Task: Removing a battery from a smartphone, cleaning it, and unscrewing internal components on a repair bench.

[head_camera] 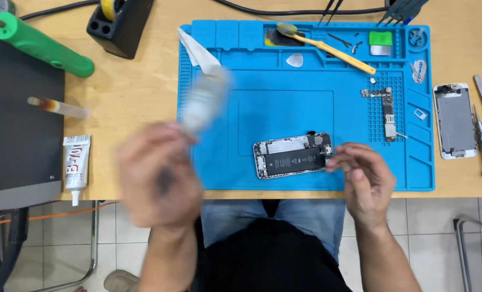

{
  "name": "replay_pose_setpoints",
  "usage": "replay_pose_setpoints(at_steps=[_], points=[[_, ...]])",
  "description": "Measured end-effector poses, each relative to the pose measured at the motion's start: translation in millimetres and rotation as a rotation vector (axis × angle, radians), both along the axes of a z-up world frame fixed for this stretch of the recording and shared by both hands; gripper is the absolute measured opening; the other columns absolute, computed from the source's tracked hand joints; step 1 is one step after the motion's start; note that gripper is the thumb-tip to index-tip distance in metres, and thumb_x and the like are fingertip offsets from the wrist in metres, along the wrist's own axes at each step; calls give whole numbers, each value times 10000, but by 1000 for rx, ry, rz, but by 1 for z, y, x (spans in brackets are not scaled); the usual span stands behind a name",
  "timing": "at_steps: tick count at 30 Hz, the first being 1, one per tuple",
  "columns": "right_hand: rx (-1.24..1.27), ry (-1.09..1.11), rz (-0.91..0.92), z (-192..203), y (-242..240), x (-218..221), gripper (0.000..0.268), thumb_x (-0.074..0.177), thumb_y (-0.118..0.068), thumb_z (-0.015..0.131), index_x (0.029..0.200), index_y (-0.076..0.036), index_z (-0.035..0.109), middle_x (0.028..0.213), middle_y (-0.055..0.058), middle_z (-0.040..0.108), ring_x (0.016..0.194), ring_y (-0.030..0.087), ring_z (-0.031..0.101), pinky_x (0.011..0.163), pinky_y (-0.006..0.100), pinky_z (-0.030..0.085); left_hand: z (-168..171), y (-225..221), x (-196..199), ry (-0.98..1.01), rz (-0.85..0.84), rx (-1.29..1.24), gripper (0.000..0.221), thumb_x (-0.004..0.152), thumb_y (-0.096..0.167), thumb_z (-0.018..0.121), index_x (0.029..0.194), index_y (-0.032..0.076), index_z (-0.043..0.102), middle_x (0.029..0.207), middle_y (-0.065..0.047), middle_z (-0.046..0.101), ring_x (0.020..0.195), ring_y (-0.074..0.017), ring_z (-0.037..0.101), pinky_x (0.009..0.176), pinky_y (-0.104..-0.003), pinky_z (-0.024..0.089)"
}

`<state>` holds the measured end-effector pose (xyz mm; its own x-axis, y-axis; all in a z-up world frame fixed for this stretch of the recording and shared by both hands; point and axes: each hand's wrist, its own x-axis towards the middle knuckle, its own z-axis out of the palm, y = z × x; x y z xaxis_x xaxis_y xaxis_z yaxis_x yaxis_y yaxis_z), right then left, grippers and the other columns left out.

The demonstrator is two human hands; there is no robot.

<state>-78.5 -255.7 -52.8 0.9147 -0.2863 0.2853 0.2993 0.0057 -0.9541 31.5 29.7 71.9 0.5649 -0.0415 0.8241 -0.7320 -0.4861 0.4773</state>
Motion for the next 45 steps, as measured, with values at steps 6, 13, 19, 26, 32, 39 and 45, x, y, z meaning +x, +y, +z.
replay_pose_setpoints(at_steps=[6, 13, 19, 26, 32, 39, 45], points=[[684, 85, 186, 23, 37, 4, 853, 994, -623, 585, 1571, -67, 294, 1284, 228, 668, 995, 250, 754, 749, 353, 690, -59, -111, -53, 176, -506, -471, 89, 942, 36, 701, 951, -12, 775, 977, -184, 778, 790, -305, 777, 679, -431, 687], [941, 97, -83, -1, -28, 5, 500, 956, -303, 809, 1376, -132, 597, 1246, 282, 674, 1093, 335, 706, 731, 317, 650, -90, -46, -18, 581, -190, 733, 945, 832, 776, 641, 1478, 107, 473, 1549, -159, 417, 1342, -394, 452, 1030, -550, 441], [483, 105, -187, 0, -31, 4, 697, 864, -531, 865, 1307, -96, 548, 1139, 179, 678, 1111, 302, 718, 614, 317, 666, -96, -41, -27, 420, -285, 668, 594, 879, 436, 845, 1264, 116, 526, 1406, -140, 512, 1288, -349, 506, 973, -508, 413], [285, 96, -166, -10, -25, -12, 671, 842, -561, 869, 1252, -136, 551, 1078, 182, 653, 1069, 350, 690, 570, 374, 632, -106, -41, -36, 317, -256, 651, 485, 979, 360, 784, 1341, 152, 537, 1354, -84, 576, 1226, -296, 581, 961, -472, 451], [152, 5, -158, -9, -18, -15, 608, 896, -518, 812, 1269, -144, 511, 1149, 143, 626, 1087, 333, 697, 651, 382, 676, -107, -42, -37, 291, -260, 641, 482, 991, 340, 786, 1347, 139, 531, 1331, -83, 595, 1205, -288, 598, 937, -456, 451], [-92, -33, -186, -3, -15, -15, 611, 931, -587, 717, 1251, -126, 477, 1118, 144, 624, 1013, 322, 713, 706, 419, 683, -110, -41, -37, 292, -255, 658, 524, 982, 357, 795, 1377, 144, 525, 1330, -67, 604, 1217, -272, 598, 949, -465, 447], [-161, -40, -252, -9, -24, -19, 612, 932, -612, 704, 1246, -134, 487, 1096, 108, 620, 967, 351, 727, 857, 419, 617, -108, -41, -37, 292, -255, 641, 483, 997, 354, 768, 1362, 139, 537, 1315, -62, 618, 1206, -269, 605, 948, -461, 445]])
